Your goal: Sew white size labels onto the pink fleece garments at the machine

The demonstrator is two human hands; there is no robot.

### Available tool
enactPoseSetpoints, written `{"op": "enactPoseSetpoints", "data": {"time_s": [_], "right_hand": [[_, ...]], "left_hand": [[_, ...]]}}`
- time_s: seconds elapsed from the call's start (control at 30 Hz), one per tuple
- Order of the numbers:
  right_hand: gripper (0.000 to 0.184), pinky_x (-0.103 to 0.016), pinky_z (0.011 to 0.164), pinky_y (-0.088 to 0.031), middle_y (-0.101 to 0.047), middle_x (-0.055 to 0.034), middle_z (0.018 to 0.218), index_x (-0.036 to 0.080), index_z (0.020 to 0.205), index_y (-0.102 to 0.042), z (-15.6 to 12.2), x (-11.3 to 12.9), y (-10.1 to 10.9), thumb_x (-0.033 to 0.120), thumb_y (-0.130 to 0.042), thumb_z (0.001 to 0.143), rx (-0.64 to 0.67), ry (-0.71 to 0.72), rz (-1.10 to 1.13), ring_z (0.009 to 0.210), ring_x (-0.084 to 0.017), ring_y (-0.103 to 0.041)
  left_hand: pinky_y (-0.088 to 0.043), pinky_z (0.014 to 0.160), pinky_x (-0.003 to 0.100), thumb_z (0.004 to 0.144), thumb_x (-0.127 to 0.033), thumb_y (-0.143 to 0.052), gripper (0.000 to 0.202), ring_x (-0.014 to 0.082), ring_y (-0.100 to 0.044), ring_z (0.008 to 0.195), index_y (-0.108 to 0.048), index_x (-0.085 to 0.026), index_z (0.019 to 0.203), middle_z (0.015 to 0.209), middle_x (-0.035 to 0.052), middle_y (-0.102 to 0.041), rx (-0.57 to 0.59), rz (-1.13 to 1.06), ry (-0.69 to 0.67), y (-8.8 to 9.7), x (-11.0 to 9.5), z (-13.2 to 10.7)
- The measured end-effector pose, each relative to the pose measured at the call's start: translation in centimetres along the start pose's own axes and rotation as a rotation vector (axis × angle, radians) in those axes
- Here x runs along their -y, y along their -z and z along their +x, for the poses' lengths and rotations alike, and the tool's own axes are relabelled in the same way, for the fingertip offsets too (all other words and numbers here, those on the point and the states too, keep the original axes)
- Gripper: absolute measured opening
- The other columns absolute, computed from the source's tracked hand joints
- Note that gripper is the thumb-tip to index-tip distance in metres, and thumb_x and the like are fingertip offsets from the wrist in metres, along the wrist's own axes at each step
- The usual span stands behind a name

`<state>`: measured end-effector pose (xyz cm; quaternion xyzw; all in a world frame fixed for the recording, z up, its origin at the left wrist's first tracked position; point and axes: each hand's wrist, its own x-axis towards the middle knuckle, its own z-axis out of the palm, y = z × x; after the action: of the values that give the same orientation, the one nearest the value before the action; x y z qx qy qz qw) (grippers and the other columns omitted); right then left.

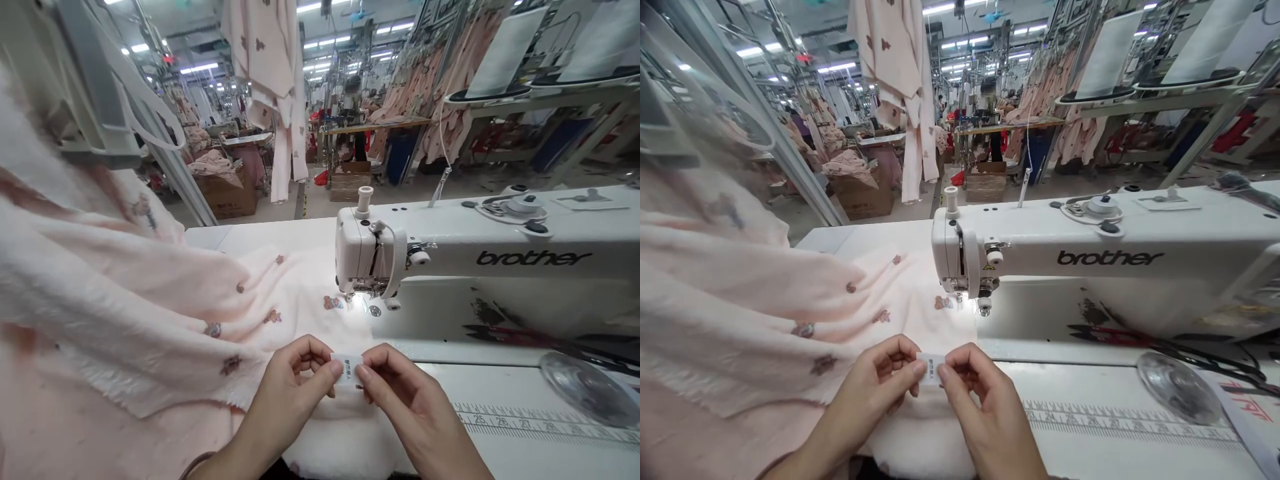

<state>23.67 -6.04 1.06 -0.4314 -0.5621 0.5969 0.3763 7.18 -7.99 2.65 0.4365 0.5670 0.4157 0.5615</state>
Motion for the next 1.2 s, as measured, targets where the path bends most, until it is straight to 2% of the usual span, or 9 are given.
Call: {"op": "enactPoseSetpoints", "data": {"time_s": [0.23, 0.37, 0.47, 0.53, 0.63, 0.73, 0.83, 0.97, 1.2], "right_hand": [[0.032, -0.023, 0.064, -0.037, -0.051, 0.0015, 0.073, 0.019, 0.076, -0.053, 0.0, 0.1, 0.0, 0.049, -0.055, 0.088, -0.024, -0.008, -0.015, 0.070, -0.013, -0.048], [0.030, -0.023, 0.061, -0.037, -0.053, 0.0010, 0.072, 0.020, 0.078, -0.056, -0.5, -0.4, 1.3, 0.046, -0.051, 0.091, -0.057, 0.032, -0.156, 0.068, -0.014, -0.048], [0.022, -0.024, 0.062, -0.040, -0.056, 0.0001, 0.078, 0.022, 0.090, -0.057, -0.7, -2.5, 2.9, 0.041, -0.048, 0.096, -0.199, 0.152, -0.410, 0.070, -0.014, -0.050], [0.018, -0.026, 0.069, -0.044, -0.058, -0.0027, 0.089, 0.022, 0.100, -0.057, -0.5, -4.4, 3.5, 0.035, -0.045, 0.098, -0.265, 0.324, -0.597, 0.079, -0.016, -0.054], [0.025, -0.036, 0.085, -0.043, -0.057, -0.0105, 0.112, 0.016, 0.119, -0.054, -0.1, -7.4, 3.6, 0.025, -0.042, 0.099, -0.241, 0.629, -0.902, 0.106, -0.024, -0.052], [0.030, -0.042, 0.089, -0.040, -0.052, -0.0150, 0.126, 0.010, 0.125, -0.052, 0.1, -8.9, 3.3, 0.017, -0.045, 0.096, -0.200, 0.770, -1.140, 0.117, -0.032, -0.046], [0.023, -0.041, 0.089, -0.040, -0.052, -0.0148, 0.124, 0.011, 0.116, -0.055, 0.4, -8.7, 3.3, 0.016, -0.048, 0.095, -0.190, 0.762, -1.106, 0.117, -0.031, -0.046], [0.019, -0.037, 0.083, -0.046, -0.055, -0.0124, 0.107, 0.014, 0.110, -0.054, 1.8, -7.5, 3.4, 0.022, -0.042, 0.098, -0.317, 0.640, -0.900, 0.100, -0.024, -0.052], [0.027, -0.037, 0.071, -0.050, -0.051, -0.0139, 0.098, 0.008, 0.119, -0.054, 3.2, -7.0, 3.1, 0.018, -0.043, 0.096, -0.345, 0.665, -1.048, 0.088, -0.024, -0.051]], "left_hand": [[-0.031, 0.047, 0.016, 0.077, -0.040, -0.066, 0.029, 0.0052, -0.042, 0.049, -0.055, -0.013, 0.079, 0.061, -0.0018, -0.054, 0.011, 0.053, 0.038, -0.4, 0.3, 0.3], [-0.040, 0.054, 0.018, 0.079, -0.038, -0.064, 0.025, 0.0096, -0.052, 0.059, -0.059, -0.014, 0.075, 0.063, 0.0005, -0.058, 0.017, 0.243, -0.020, 0.5, -1.8, 0.6], [-0.039, 0.054, 0.019, 0.080, -0.038, -0.063, 0.022, 0.0108, -0.054, 0.059, -0.063, -0.016, 0.075, 0.066, 0.0011, -0.061, -0.089, 0.492, -0.169, 1.1, -4.2, 2.0], [-0.038, 0.053, 0.019, 0.079, -0.035, -0.064, 0.018, 0.0112, -0.054, 0.058, -0.064, -0.017, 0.075, 0.066, 0.0008, -0.062, -0.116, 0.592, -0.192, 0.9, -4.6, 3.7], [-0.037, 0.055, 0.021, 0.078, -0.028, -0.062, 0.014, 0.0118, -0.056, 0.058, -0.064, -0.016, 0.072, 0.064, 0.0007, -0.063, -0.065, 0.623, -0.104, 0.1, -2.7, 6.9], [-0.037, 0.053, 0.021, 0.076, -0.028, -0.061, 0.015, 0.0124, -0.055, 0.056, -0.061, -0.015, 0.070, 0.060, 0.0003, -0.060, -0.050, 0.608, -0.031, -0.3, 0.0, 9.1], [-0.039, 0.052, 0.021, 0.078, -0.033, -0.059, 0.019, 0.0122, -0.056, 0.055, -0.059, -0.014, 0.073, 0.059, -0.0004, -0.059, -0.045, 0.550, -0.013, -0.6, 0.9, 9.8], [-0.040, 0.051, 0.020, 0.076, -0.032, -0.061, 0.019, 0.0116, -0.058, 0.053, -0.058, -0.014, 0.074, 0.060, -0.0009, -0.058, -0.006, 0.416, 0.017, -1.6, 0.6, 10.1], [-0.039, 0.054, 0.022, 0.076, -0.029, -0.059, 0.014, 0.0124, -0.055, 0.053, -0.059, -0.015, 0.070, 0.056, -0.0013, -0.058, -0.066, 0.526, 0.016, -2.6, 2.0, 10.6]]}}
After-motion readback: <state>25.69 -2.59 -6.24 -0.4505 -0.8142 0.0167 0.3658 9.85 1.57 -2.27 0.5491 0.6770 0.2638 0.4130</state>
